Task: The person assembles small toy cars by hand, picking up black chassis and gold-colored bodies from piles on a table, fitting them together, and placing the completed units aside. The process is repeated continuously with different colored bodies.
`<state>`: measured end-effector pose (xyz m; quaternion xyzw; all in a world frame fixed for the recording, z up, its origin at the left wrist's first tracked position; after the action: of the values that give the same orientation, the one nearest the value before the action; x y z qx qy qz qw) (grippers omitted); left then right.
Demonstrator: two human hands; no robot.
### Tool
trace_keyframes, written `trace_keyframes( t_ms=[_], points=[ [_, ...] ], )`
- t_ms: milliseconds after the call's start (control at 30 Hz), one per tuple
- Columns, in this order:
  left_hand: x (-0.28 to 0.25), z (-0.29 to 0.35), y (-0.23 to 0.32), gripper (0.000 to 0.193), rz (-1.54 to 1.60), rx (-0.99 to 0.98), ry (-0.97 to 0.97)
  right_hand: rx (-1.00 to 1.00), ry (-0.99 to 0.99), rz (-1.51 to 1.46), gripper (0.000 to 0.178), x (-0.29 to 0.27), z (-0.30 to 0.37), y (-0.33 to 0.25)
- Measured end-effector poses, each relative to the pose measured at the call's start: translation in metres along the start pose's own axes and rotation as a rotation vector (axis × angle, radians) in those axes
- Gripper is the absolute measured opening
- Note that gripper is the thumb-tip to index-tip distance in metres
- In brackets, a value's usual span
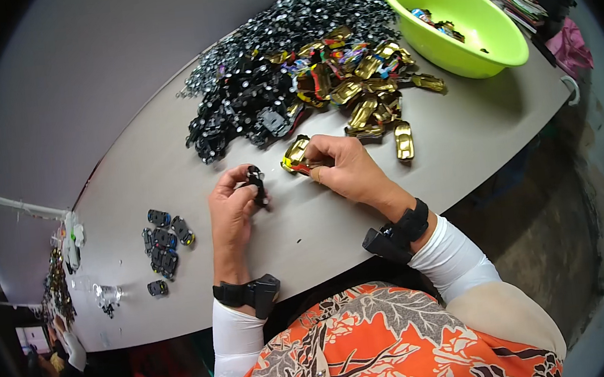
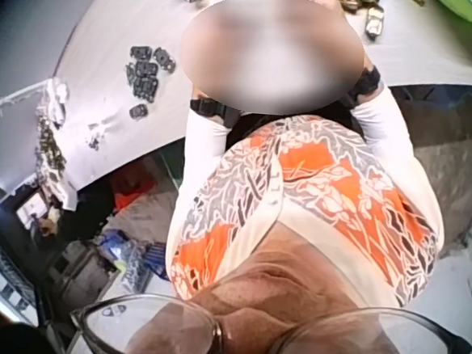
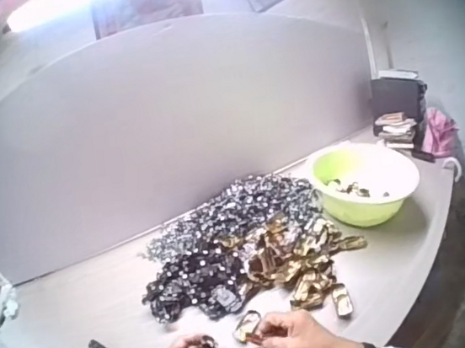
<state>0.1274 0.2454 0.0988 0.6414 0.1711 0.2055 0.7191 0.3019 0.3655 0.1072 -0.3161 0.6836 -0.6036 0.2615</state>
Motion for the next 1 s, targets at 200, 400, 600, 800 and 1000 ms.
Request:
trace_keyframes(
  t_ms=[200,400,600,800,1000],
  points=[
    [0.007,0.006,-0.004,0.026,0.365,-0.126,-0.182,0.353,-0.206,-0.729,0.014,0.016,-0.006,0.001],
    [0.009,0.007,-0.010,0.026,0.399,-0.113,-0.208,0.337,-0.063,-0.458,0.014,0.022,-0.006,0.006],
    [0.012,0.006,-0.011,0.028,0.365,-0.134,-0.172,0.004,0.022,-0.001,0.022,0.035,-0.002,0.003],
    [0.014,0.008,-0.009,0.025,0.357,-0.159,-0.184,-0.190,0.029,0.258,0.029,0.036,-0.004,0.000],
    [0.013,0.008,-0.012,0.022,0.306,-0.168,-0.205,-0.079,-0.028,0.161,0.028,0.036,-0.004,0.000]
  ],
)
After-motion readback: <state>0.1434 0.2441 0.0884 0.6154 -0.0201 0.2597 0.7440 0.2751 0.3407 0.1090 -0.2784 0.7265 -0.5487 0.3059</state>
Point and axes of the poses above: each hand's wrist, its own z-axis away from the middle knuckle, its own x-axis out of the palm, y = z × x, the point moved 2 cm from there along -z, towards the middle knuckle, and after that the axes turned 11 degrees about -z, right-handed, at the moved point
